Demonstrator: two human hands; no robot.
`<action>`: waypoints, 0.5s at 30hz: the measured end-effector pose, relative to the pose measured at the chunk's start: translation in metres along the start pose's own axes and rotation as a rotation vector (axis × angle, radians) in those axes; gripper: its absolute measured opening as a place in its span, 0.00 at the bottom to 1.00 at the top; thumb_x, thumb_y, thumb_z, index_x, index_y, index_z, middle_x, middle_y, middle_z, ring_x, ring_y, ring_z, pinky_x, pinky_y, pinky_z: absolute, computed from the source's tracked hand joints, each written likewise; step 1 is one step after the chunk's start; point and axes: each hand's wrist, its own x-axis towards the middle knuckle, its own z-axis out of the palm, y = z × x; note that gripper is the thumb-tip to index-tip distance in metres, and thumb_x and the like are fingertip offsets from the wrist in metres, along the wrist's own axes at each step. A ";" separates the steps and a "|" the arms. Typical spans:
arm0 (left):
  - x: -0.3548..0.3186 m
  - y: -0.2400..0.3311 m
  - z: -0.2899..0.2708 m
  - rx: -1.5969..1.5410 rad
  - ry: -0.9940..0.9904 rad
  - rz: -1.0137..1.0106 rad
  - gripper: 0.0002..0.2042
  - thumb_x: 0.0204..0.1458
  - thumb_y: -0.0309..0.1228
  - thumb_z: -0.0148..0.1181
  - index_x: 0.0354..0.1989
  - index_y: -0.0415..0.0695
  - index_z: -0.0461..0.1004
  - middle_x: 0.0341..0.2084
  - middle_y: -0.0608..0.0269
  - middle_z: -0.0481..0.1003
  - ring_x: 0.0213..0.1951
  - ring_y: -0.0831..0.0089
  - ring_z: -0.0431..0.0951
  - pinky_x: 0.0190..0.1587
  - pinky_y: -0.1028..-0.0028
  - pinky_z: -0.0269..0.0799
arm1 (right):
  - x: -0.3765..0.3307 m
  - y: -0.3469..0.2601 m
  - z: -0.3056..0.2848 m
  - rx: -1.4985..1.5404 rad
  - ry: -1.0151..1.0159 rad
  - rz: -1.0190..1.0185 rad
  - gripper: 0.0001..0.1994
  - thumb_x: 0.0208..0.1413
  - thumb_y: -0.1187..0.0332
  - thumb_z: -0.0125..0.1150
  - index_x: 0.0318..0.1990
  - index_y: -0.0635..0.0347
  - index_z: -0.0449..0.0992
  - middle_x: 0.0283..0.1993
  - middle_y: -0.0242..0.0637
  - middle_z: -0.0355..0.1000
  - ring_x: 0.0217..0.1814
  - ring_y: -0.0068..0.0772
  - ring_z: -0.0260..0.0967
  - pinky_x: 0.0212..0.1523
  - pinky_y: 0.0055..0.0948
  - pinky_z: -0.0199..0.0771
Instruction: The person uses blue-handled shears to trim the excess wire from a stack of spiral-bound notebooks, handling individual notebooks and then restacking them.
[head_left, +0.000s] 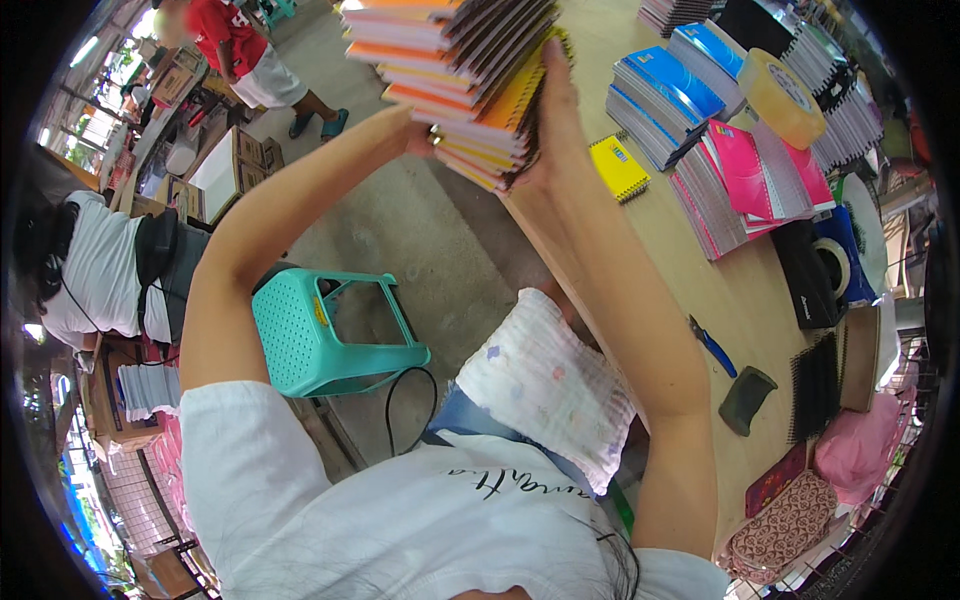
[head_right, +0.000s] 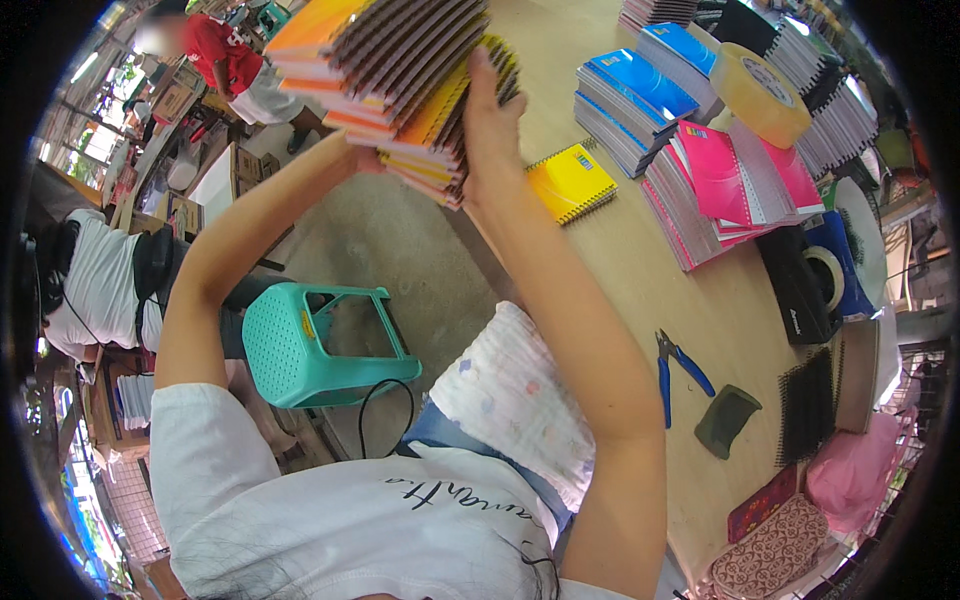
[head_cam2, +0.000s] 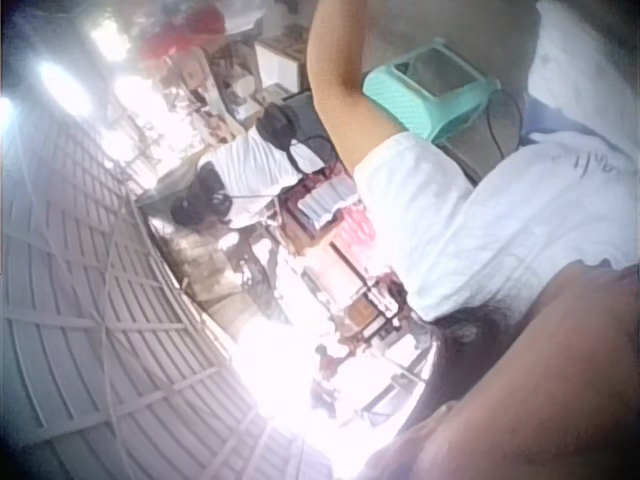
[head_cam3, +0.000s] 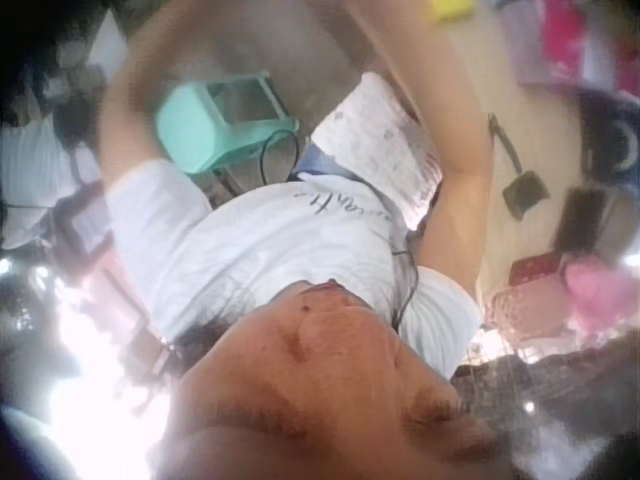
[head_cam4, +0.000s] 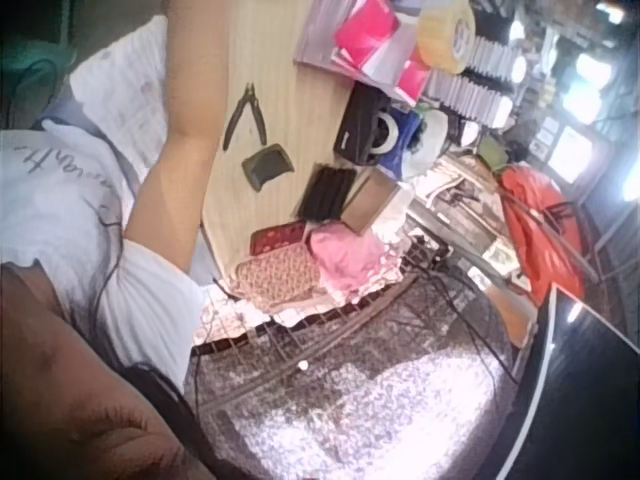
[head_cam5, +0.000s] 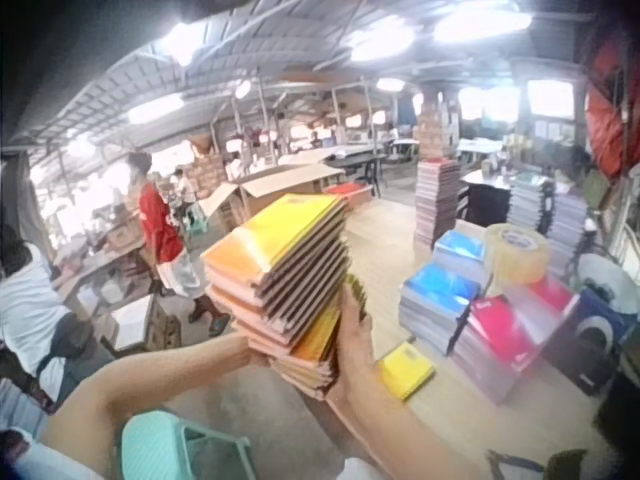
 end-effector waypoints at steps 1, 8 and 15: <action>0.008 0.002 0.000 -0.015 -0.060 -0.004 0.23 0.57 0.46 0.53 0.55 0.42 0.70 0.56 0.57 0.71 0.54 0.66 0.74 0.58 0.60 0.69 | -0.006 -0.011 0.000 -0.032 0.021 -0.002 0.38 0.57 0.34 0.42 0.60 0.61 0.61 0.56 0.47 0.67 0.55 0.47 0.68 0.53 0.52 0.70; 0.053 0.002 0.134 0.139 0.418 -0.136 0.22 0.60 0.46 0.48 0.57 0.47 0.69 0.58 0.61 0.70 0.58 0.65 0.70 0.63 0.61 0.62 | -0.034 -0.049 -0.044 -0.058 0.206 -0.080 0.48 0.48 0.25 0.40 0.66 0.53 0.57 0.68 0.48 0.55 0.68 0.59 0.53 0.58 0.73 0.50; 0.100 -0.020 0.096 0.197 0.325 -0.190 0.19 0.60 0.42 0.51 0.51 0.40 0.71 0.52 0.57 0.73 0.48 0.65 0.76 0.49 0.58 0.75 | -0.041 -0.035 -0.073 -0.162 0.299 -0.273 0.45 0.52 0.26 0.38 0.67 0.51 0.56 0.69 0.47 0.54 0.69 0.62 0.50 0.58 0.75 0.46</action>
